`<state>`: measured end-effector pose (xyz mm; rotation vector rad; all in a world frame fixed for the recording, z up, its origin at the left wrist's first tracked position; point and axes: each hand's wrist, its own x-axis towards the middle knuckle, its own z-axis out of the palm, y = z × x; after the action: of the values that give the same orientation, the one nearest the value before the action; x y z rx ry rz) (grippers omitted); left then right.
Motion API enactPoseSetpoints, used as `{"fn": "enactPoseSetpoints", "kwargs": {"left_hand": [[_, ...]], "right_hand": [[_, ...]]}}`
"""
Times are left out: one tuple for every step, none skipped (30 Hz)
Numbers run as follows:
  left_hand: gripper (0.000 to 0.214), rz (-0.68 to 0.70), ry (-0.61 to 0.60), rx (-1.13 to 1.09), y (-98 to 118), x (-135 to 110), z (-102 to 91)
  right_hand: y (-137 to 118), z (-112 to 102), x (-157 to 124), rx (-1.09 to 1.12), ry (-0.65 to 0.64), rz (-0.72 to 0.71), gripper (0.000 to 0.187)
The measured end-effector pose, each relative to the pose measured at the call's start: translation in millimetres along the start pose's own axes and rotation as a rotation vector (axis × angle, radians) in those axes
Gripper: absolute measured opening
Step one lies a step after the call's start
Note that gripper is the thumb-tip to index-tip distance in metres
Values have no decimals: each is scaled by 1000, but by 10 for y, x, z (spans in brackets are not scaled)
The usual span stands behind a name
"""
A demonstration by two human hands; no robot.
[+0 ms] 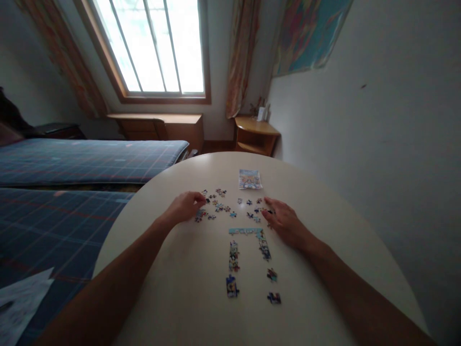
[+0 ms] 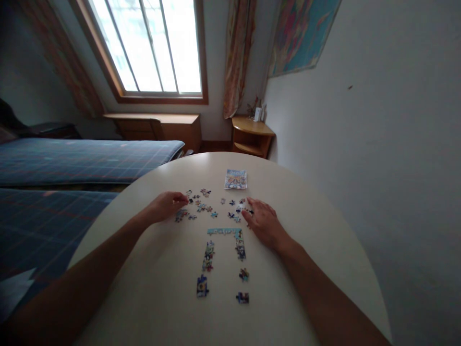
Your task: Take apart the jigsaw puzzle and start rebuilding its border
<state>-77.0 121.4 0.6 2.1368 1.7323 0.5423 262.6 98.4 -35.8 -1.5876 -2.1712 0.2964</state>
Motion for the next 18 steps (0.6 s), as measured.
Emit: {"fn": "enactPoseSetpoints", "kwargs": {"left_hand": [[19, -14, 26, -59, 20, 7, -6], [18, -34, 48, -143, 48, 10, -11], [17, -58, 59, -251, 86, 8, -15], [17, -84, 56, -370, 133, 0, -17], [18, -99, 35, -484, 187, -15, -17], [20, -115, 9, -583, 247, -35, -15], [23, -126, -14, -656, 311, -59, -12], [26, -134, -38, -704, 377, -87, -7], [28, -154, -59, -738, 441, -116, 0], [30, -163, -87, -767, 504, -145, 8], [30, -166, -110, -790, 562, -173, 18], [30, -162, -132, -811, 616, -199, 32], [29, -149, -154, -833, 664, -223, 48], [29, -134, -173, -850, 707, -245, 67], [29, -117, -191, -867, 746, -266, 90], [29, -102, -203, -886, 780, -286, 113], [29, -89, -211, -905, 811, -306, 138], [29, -77, -215, -926, 839, -326, 163]], "right_hand": [[2, 0, 0, 2, 3, -4, 60], [4, 0, 1, 4, 4, -10, 60], [7, -1, 3, 8, 3, -15, 59], [9, -4, 6, 12, 1, -18, 59], [7, -8, 9, 17, 2, -19, 59], [0, -15, 11, 24, 9, -21, 58], [-14, -26, 12, 30, 24, -28, 57], [-39, -41, 10, 39, 48, -42, 55], [-75, -61, 4, 51, 77, -62, 53], [-122, -84, -7, 66, 108, -91, 50], [-181, -110, -23, 84, 137, -124, 46], [-248, -135, -44, 105, 164, -159, 42], [-321, -158, -71, 128, 188, -196, 36], [-398, -177, -101, 150, 212, -228, 30], [-475, -190, -133, 174, 232, -251, 26], [-549, -199, -165, 196, 248, -272, 24], [-617, -201, -196, 212, 252, -296, 24], [-677, -200, -224, 226, 257, -317, 26]]}}
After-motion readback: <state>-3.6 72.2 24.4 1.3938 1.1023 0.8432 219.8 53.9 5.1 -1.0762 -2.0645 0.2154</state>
